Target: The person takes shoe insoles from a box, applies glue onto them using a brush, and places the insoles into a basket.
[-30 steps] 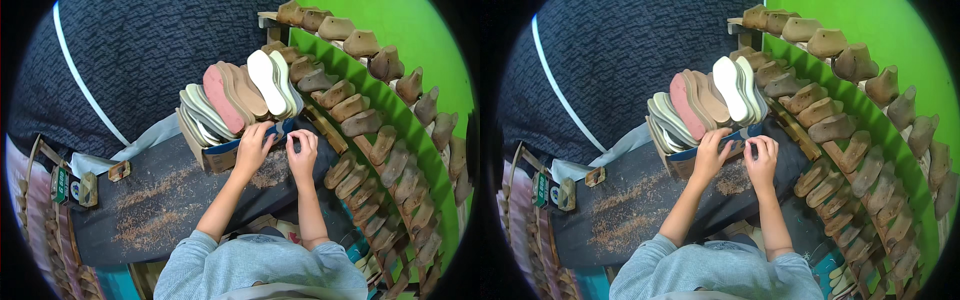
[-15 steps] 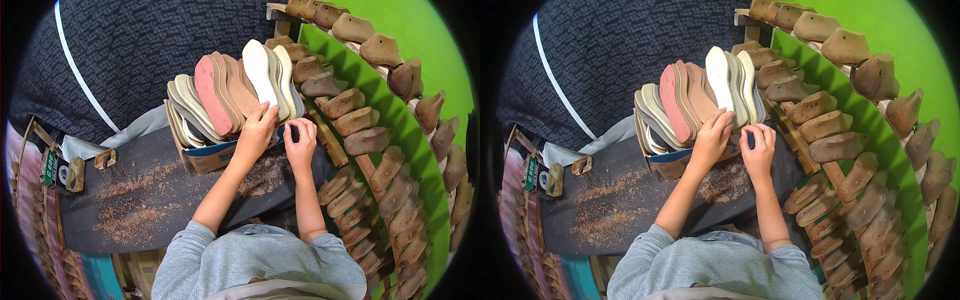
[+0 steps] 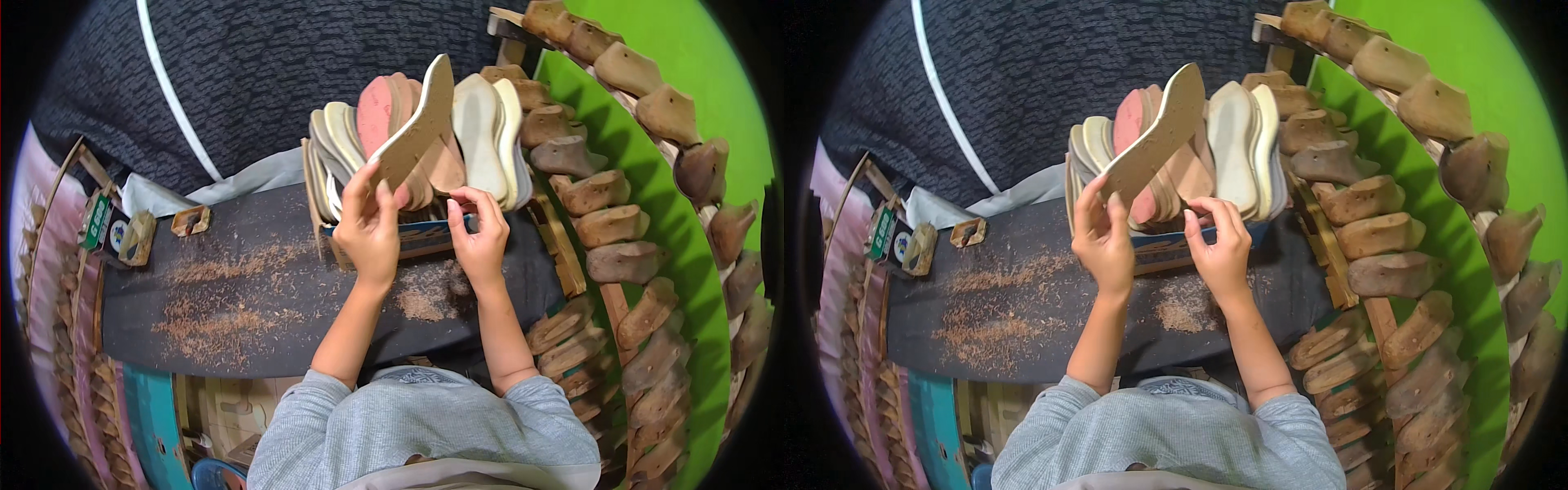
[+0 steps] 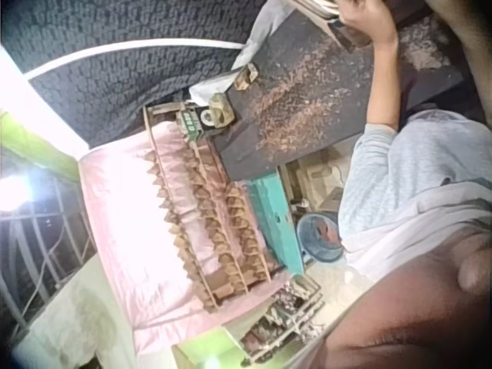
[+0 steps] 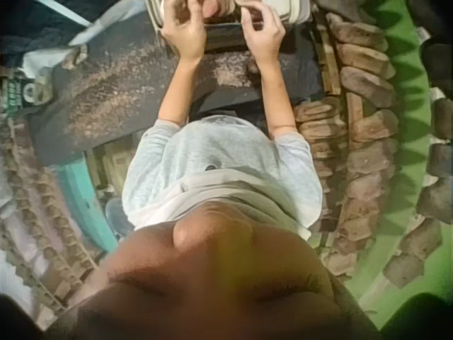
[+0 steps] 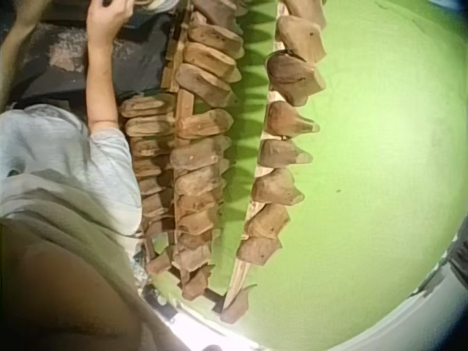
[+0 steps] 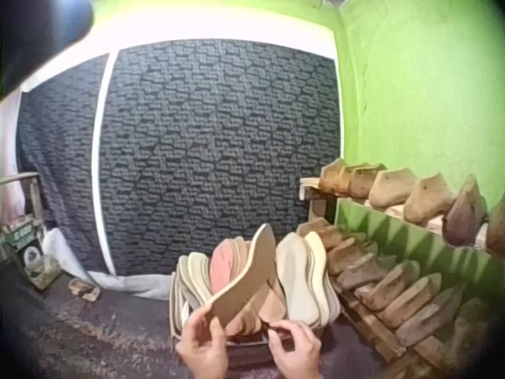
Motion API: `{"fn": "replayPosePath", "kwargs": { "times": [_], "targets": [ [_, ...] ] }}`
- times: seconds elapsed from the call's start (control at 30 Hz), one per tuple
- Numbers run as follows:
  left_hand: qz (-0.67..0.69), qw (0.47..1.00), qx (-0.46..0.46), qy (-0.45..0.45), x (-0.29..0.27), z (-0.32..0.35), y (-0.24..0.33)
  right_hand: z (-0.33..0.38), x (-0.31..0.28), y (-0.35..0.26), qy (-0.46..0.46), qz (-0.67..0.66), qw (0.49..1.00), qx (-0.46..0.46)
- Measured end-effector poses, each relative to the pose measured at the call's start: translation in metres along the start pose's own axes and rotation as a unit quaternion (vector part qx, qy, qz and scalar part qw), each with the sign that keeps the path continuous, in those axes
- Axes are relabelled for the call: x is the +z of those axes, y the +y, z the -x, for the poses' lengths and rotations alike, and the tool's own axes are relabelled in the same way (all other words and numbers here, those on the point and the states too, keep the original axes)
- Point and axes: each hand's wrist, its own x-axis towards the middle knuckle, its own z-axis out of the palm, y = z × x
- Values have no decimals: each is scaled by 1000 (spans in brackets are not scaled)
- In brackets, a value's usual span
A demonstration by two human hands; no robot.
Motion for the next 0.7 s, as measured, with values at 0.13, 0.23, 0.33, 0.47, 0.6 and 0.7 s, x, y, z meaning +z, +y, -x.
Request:
{"fn": "replayPosePath", "kwargs": {
  "times": [0.13,0.23,0.33,0.47,0.6,0.7],
  "targets": [
    [152,976,-135,73,-50,12,10,7,34,-18,-68,-163,981,77],
    [195,960,-162,118,-88,28,13,18,61,-27,-157,-284,932,165],
    [207,949,-184,152,-124,42,14,22,92,-46,-233,-389,864,218],
    [189,951,-185,158,-171,51,10,36,132,-77,-259,-472,785,305],
    [165,948,-236,137,-234,43,-7,52,178,-87,-281,-446,788,318],
    [75,933,-306,171,-277,23,-18,64,215,-89,-293,-416,809,295]
  ]
}}
